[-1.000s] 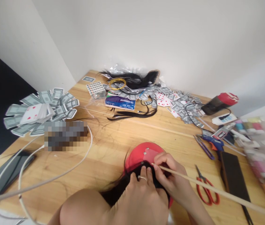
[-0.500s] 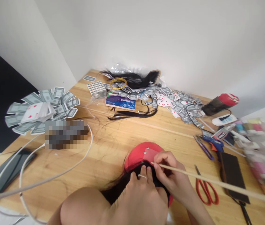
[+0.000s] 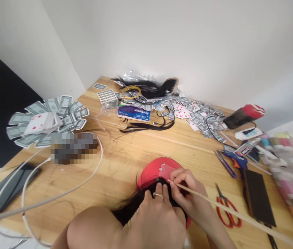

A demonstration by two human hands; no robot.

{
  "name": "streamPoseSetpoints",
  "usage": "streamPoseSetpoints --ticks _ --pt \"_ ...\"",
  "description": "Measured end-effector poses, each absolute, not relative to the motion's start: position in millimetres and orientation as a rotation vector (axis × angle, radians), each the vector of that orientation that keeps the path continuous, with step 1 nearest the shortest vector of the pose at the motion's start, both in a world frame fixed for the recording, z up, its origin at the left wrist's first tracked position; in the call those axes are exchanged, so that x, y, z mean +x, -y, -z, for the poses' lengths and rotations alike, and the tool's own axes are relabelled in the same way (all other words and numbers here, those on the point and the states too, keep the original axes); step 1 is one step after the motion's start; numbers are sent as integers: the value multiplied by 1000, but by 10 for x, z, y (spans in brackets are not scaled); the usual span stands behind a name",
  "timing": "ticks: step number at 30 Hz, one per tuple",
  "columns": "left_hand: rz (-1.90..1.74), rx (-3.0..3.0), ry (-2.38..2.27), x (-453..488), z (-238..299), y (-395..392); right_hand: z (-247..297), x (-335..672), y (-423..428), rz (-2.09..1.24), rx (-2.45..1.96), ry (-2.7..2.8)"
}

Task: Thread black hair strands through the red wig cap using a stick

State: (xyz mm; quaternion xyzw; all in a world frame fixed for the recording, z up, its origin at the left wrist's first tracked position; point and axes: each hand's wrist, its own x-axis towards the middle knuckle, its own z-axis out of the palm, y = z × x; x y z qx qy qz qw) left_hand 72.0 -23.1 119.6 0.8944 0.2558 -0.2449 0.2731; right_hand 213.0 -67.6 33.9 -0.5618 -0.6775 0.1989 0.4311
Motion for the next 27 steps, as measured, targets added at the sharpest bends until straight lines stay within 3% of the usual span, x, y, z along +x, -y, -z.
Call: streamPoseSetpoints --ticks 27 --pt "662 2420 -688 717 -1168 245 -351 2179 681 -621 -1468 1630"
